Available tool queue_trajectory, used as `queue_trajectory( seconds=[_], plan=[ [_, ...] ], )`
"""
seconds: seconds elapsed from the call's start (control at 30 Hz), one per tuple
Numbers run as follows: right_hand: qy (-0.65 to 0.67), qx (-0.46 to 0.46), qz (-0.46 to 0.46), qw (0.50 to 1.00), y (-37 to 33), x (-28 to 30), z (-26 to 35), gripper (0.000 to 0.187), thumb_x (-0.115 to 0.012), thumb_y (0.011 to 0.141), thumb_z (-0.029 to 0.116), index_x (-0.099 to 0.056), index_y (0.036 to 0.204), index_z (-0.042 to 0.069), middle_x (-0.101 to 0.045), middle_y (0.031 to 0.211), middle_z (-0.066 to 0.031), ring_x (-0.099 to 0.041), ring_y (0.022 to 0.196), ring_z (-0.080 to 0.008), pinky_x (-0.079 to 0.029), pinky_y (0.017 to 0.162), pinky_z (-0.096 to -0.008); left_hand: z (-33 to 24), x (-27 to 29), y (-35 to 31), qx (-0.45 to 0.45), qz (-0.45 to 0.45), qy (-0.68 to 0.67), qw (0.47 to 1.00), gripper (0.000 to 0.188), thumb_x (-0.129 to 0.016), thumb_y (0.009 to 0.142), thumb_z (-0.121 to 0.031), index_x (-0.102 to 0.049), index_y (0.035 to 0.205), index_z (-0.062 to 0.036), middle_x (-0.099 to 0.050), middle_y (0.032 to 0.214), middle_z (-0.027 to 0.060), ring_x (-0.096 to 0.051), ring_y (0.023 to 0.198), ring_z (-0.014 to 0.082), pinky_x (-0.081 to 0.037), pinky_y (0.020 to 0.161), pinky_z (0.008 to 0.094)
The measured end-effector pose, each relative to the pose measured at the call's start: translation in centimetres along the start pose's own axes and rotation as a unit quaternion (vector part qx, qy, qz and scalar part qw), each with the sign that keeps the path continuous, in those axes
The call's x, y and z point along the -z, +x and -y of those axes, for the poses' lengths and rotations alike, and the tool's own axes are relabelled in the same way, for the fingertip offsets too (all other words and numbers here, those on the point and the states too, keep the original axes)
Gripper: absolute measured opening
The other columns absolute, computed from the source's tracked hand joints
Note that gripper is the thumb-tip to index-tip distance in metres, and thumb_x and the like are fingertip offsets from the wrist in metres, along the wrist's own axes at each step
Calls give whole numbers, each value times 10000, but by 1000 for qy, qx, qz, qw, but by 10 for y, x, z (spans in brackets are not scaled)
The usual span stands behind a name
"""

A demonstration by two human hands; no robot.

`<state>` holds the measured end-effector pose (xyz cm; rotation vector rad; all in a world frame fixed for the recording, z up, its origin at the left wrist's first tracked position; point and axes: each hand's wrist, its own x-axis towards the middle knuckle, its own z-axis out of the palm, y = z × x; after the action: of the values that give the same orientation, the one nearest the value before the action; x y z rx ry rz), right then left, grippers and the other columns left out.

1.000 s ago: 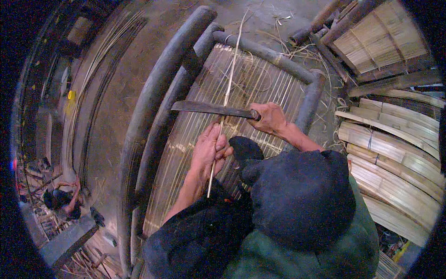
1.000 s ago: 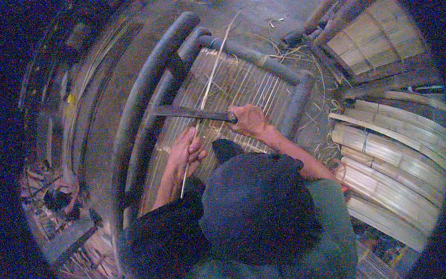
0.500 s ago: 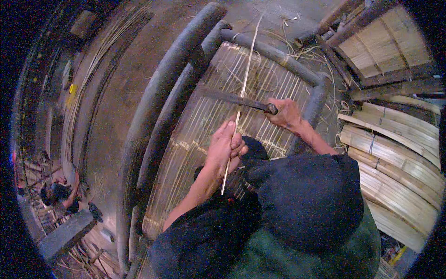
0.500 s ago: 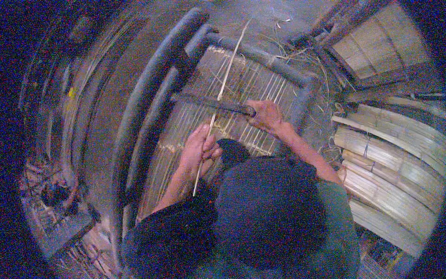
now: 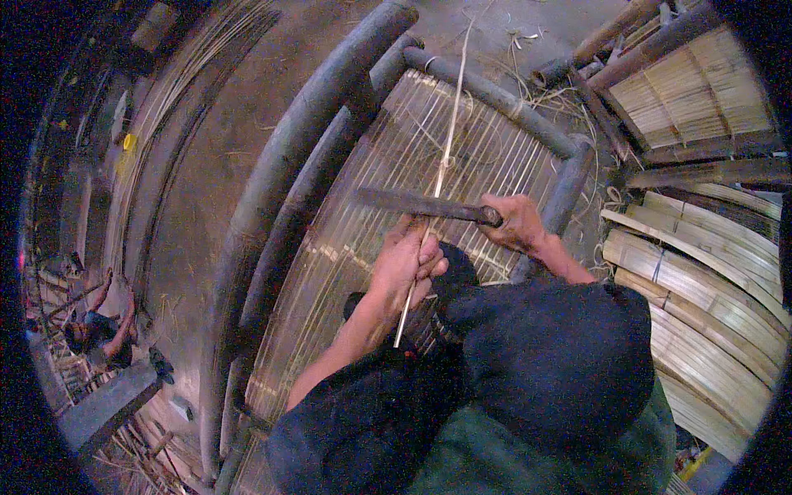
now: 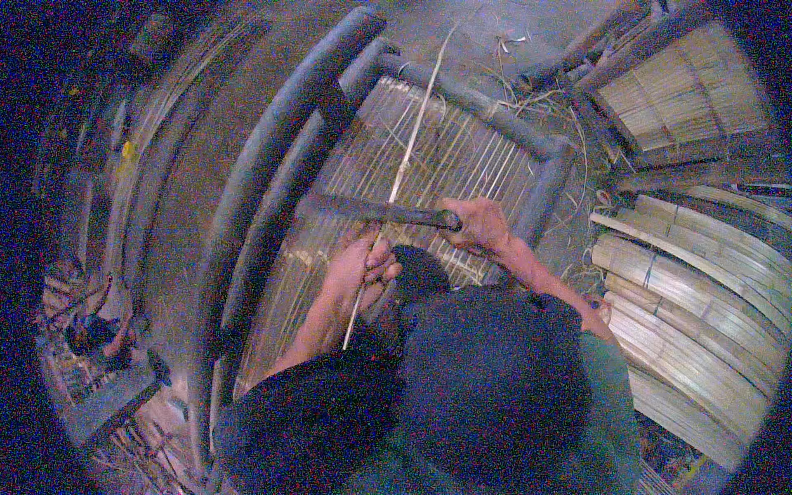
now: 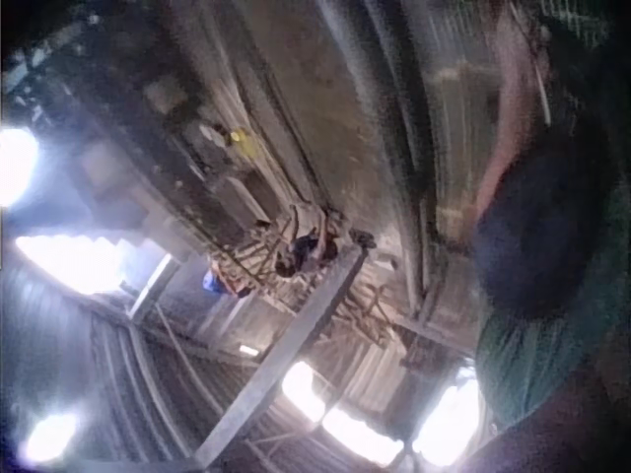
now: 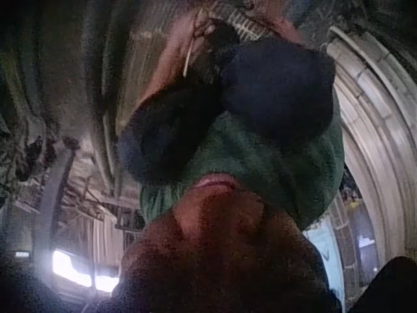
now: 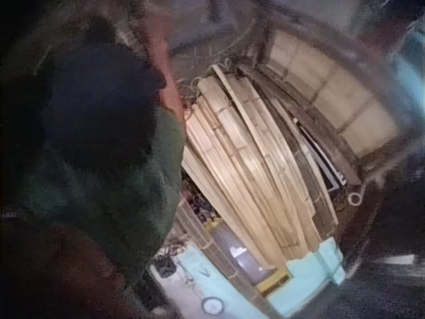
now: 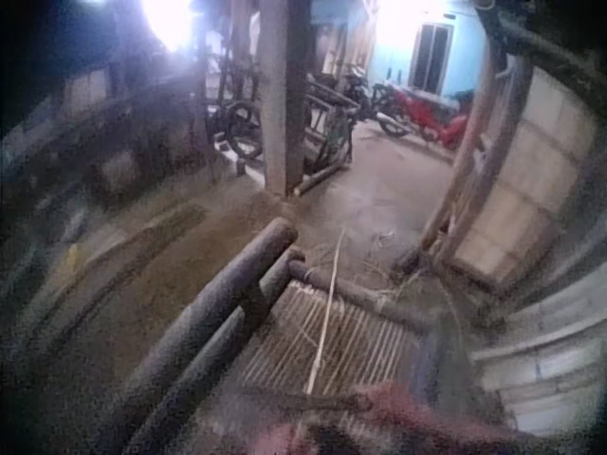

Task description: The person weaves a mat by hand, using a knife to cut and insert thin strips of bamboo or reed into a frame. They repeatedly adjust the strips and press them into place.

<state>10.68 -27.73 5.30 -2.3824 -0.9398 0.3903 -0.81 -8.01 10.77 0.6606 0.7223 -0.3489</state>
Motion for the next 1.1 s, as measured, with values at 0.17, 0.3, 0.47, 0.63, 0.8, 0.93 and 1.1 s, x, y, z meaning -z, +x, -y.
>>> queue_trajectory(
  seconds=[0.17, 0.3, 0.47, 0.63, 0.8, 0.93, 1.1],
  plan=[
    [-26, -94, 15, 995, 10, 1, -19, 211, -657, 708, 287, -649, 884, 170, -643, 744, -126, -641, 705, -333, -503, 641, -446, 3, 5, -5, -19, 54, -26, 998, 418, -409, 997, -260, -352, 1376, -93, -312, 509, -35, -275, 399, 75, -332, 440, 243],
    [-84, -2, -83, 993, 0, -5, -37, 199, -676, 731, 258, -640, 833, 91, -634, 678, -127, -642, 649, -317, -499, 592, -423, -6, -1, -15, 1, 53, -13, 999, 425, -409, 998, -255, -346, 1386, -94, -313, 511, -37, -273, 405, 73, -318, 441, 241],
    [-137, -113, -107, 978, 10, 17, -95, 220, -682, 740, 277, -659, 871, 101, -642, 729, -142, -632, 680, -345, -488, 592, -428, -1, 5, -25, 13, 67, 2, 998, 422, -410, 998, -255, -354, 1380, -84, -306, 504, -40, -264, 400, 72, -317, 440, 243],
    [-97, -63, 15, 993, -9, 8, -13, 268, -663, 689, 258, -640, 921, 125, -649, 791, -147, -636, 711, -339, -498, 628, -426, -2, 9, -3, 11, 48, 1, 999, 420, -415, 997, -253, -358, 1375, -80, -300, 501, -38, -256, 393, 72, -323, 441, 249],
    [-56, -86, 25, 994, -3, 4, -20, 221, -669, 685, 235, -607, 868, 127, -618, 708, -118, -619, 648, -328, -467, 575, -428, 2, 7, -3, 5, 67, -19, 998, 336, -427, 987, -288, -438, 1285, -133, -300, 492, -52, -284, 383, 76, -352, 416, 243],
    [-97, -18, 10, 995, -7, 4, -28, 232, -681, 688, 255, -616, 870, 127, -616, 695, -118, -620, 638, -328, -476, 580, -428, 4, 9, -6, 23, 71, -35, 997, 367, -424, 989, -283, -418, 1323, -130, -306, 500, -52, -284, 391, 72, -349, 420, 239],
    [-41, -83, -19, 995, -1, 7, -11, 175, -675, 696, 196, -601, 801, 76, -595, 663, -167, -600, 628, -371, -461, 555, -416, -2, 8, -1, -19, 66, 1, 998, 392, -428, 987, -273, -398, 1341, -107, -293, 496, -59, -286, 399, 70, -341, 418, 245]
  ],
)
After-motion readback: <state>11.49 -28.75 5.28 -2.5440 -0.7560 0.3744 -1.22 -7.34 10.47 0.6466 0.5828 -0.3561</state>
